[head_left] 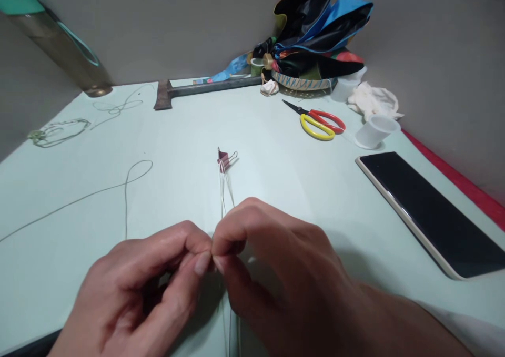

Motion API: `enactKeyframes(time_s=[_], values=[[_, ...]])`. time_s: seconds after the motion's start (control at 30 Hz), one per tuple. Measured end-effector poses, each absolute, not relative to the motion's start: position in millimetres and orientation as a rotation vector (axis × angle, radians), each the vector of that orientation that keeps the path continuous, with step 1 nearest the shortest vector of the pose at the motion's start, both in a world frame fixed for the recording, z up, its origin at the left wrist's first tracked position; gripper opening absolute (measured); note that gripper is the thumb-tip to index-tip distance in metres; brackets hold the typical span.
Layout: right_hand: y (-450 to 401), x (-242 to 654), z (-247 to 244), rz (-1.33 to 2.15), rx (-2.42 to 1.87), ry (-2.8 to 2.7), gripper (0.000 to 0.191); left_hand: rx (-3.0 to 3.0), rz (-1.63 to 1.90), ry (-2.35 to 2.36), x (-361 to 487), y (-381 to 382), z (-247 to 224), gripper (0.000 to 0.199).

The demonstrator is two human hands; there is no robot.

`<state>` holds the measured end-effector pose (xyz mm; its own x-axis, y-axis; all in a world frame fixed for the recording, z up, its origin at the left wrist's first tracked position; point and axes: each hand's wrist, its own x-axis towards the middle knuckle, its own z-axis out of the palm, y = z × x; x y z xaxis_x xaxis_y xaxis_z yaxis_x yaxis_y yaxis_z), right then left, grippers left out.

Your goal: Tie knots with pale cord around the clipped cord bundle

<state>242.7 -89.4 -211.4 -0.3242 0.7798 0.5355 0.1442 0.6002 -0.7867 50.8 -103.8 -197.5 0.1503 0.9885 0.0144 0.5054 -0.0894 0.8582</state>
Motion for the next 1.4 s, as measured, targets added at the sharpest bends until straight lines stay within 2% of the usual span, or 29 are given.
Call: enactKeyframes(time_s=[0.8,1.1,1.3,1.4], values=[[-90.1,243.2,-208.9,0.832,-0.824,-1.785,0.019,1.796,0.821,1.354,44.5,-105.6,-195.5,0.032],[-90.6,245.4,-210.2,0.815,-0.788,-1.814,0.02,1.892,0.883,1.352,47.5,-102.6,-190.6,0.028],[-89.7,239.7,-210.9,0.766,-0.763,-1.774,0.02,1.817,0.922,1.642,61.0,-109.7,-185.1,0.03],[-93.1,240.2,-210.2,0.76,-0.789,-1.808,0.022,1.84,0.969,1.606,56.1,-107.9,-188.6,0.028]])
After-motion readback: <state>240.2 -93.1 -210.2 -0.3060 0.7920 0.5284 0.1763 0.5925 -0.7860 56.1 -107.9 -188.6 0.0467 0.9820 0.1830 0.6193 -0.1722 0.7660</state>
